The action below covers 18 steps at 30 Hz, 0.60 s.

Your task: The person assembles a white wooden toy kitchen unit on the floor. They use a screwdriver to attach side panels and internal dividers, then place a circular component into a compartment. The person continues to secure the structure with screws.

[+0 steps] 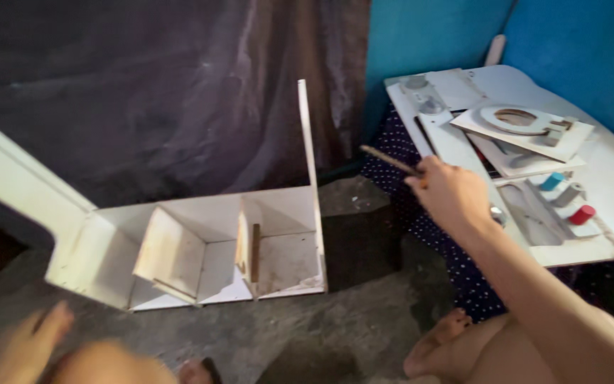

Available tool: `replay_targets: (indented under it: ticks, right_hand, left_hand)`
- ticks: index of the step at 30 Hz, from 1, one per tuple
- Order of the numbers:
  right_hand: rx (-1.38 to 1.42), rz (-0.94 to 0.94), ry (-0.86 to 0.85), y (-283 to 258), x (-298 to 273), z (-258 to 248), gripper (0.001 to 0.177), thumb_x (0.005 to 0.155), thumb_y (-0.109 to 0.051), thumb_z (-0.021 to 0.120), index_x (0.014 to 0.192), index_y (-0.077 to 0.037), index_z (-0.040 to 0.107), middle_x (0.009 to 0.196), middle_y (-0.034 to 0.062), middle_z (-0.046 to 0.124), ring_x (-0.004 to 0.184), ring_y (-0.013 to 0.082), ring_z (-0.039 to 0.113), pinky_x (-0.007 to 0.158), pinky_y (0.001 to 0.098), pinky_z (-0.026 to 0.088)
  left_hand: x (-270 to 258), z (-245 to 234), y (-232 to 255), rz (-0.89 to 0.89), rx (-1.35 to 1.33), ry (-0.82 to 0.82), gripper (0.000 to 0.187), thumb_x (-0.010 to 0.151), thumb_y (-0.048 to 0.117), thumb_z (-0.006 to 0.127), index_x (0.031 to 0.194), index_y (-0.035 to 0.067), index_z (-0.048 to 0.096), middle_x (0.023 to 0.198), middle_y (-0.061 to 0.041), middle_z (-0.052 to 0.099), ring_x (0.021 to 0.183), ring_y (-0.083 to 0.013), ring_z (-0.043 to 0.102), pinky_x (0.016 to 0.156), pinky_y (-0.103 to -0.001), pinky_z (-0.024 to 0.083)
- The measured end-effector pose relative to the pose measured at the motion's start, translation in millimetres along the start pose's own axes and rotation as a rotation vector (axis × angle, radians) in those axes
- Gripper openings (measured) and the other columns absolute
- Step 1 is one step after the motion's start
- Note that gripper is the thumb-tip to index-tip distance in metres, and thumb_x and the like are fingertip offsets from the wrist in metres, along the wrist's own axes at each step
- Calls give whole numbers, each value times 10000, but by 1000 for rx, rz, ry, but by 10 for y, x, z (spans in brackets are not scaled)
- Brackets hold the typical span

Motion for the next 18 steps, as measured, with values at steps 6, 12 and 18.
replay_targets:
  ticks: [6, 12, 18]
  right_hand:
    - [257, -21, -123, -849, -163, 588, 273, 861, -379, 743, 1002, -145, 742, 830, 54, 777, 775, 306, 740, 703, 449, 583]
    - [295, -23, -278, -1138, -579, 1230, 280, 845, -371, 754, 1012, -146, 740, 855, 72, 774, 811, 310, 737, 734, 435, 586]
    - [334, -48, -416, -1497, -573, 1805, 281, 823, -354, 744, 1006, -141, 748, 904, 52, 784, 854, 301, 744, 762, 435, 587]
  left_hand:
    - [315, 579, -470, -155, 37, -160, 501, 833, 449, 740, 1150, 61, 720, 1042, -142, 734, 919, -278, 710, 805, -423, 562]
    - [522, 692, -1132, -168, 2, -250, 522, 863, 469, 706, 1181, 55, 705, 1044, -143, 742, 914, -256, 704, 798, -408, 556]
    - [615, 601, -1932, -170, -39, -294, 544, 893, 488, 673, 1213, 48, 690, 1046, -144, 749, 909, -234, 698, 791, -394, 551]
Point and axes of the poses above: each hand's wrist, its own x-axis towards the middle knuckle, its own z-axis out of the palm, y = z × x, the point moved 9 cm from there along x, towards the middle knuckle
